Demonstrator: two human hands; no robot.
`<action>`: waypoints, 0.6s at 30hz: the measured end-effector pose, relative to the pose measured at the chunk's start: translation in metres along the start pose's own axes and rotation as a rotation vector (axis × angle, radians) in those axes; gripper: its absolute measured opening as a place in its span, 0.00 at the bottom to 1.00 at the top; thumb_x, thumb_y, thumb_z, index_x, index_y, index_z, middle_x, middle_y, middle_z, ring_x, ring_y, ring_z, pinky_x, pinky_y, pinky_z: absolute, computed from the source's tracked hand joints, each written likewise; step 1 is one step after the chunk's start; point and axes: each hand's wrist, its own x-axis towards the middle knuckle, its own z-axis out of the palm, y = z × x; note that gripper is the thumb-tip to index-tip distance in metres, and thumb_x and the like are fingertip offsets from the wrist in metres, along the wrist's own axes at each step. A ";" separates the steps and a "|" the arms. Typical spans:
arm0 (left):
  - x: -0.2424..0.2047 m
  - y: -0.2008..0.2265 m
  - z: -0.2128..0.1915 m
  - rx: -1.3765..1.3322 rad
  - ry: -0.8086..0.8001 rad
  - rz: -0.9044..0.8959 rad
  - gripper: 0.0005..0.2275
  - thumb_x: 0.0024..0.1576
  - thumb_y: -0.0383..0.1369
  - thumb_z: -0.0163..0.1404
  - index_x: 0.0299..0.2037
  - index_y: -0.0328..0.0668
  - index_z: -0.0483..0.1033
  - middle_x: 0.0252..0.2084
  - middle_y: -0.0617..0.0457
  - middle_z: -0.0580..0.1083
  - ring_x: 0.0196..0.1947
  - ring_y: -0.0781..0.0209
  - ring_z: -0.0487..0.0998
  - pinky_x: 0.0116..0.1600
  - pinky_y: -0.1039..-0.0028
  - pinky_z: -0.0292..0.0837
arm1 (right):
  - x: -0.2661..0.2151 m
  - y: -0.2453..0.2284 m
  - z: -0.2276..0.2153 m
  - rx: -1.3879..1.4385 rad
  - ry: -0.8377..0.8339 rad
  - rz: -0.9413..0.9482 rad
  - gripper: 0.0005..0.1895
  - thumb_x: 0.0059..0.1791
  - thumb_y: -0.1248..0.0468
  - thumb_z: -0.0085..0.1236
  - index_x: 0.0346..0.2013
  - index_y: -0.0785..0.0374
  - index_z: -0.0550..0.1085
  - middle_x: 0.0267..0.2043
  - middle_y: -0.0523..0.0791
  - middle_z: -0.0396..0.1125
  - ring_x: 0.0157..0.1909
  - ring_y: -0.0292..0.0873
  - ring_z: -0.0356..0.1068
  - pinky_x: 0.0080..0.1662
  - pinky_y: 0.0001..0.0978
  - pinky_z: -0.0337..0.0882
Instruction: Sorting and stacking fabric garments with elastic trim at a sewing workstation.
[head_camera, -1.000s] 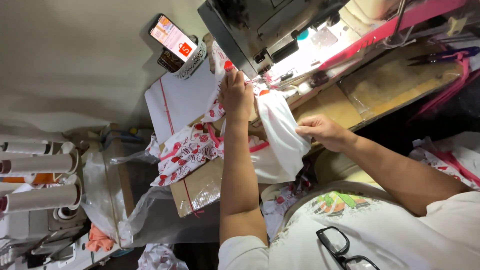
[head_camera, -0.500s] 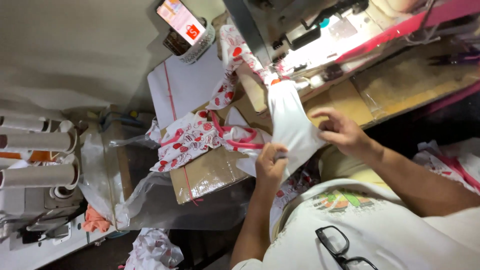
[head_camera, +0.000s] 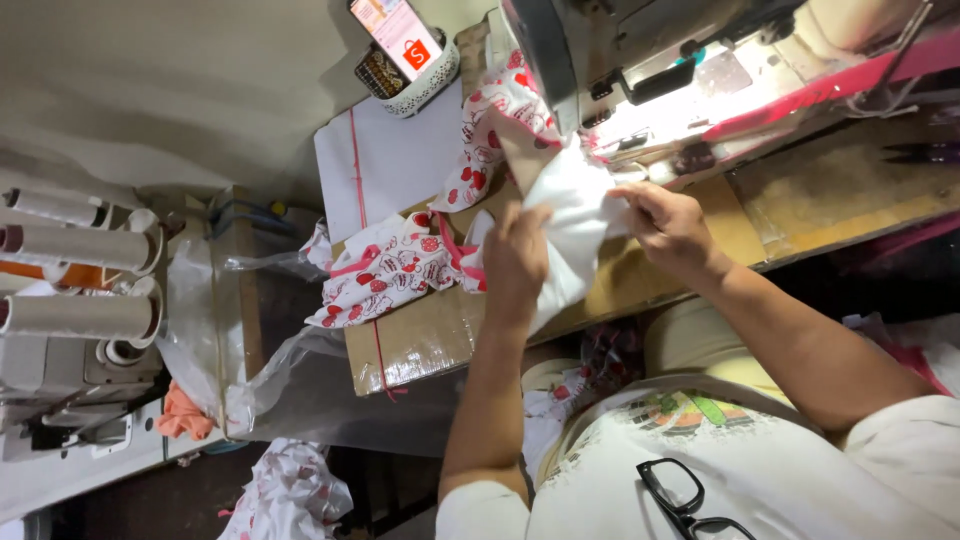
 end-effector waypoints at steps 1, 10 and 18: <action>0.013 -0.011 0.006 0.038 0.069 0.081 0.07 0.64 0.28 0.43 0.43 0.48 0.76 0.33 0.54 0.68 0.30 0.53 0.75 0.37 0.68 0.72 | 0.006 -0.005 0.001 -0.131 0.004 -0.038 0.17 0.50 0.75 0.52 0.50 0.59 0.79 0.21 0.45 0.61 0.23 0.39 0.59 0.30 0.31 0.63; 0.045 -0.077 0.037 0.029 0.089 -0.090 0.18 0.53 0.23 0.49 0.51 0.59 0.71 0.50 0.54 0.69 0.51 0.51 0.77 0.47 0.61 0.81 | 0.011 -0.019 0.013 -0.674 -0.043 -0.417 0.07 0.54 0.70 0.53 0.42 0.52 0.74 0.31 0.47 0.70 0.29 0.50 0.70 0.36 0.41 0.69; -0.046 -0.117 -0.081 -0.065 0.188 -0.404 0.18 0.56 0.35 0.53 0.58 0.55 0.73 0.49 0.47 0.75 0.54 0.43 0.76 0.60 0.58 0.72 | -0.043 -0.025 0.121 -0.338 -0.539 -0.559 0.11 0.50 0.59 0.51 0.43 0.58 0.75 0.33 0.46 0.66 0.34 0.54 0.69 0.38 0.45 0.71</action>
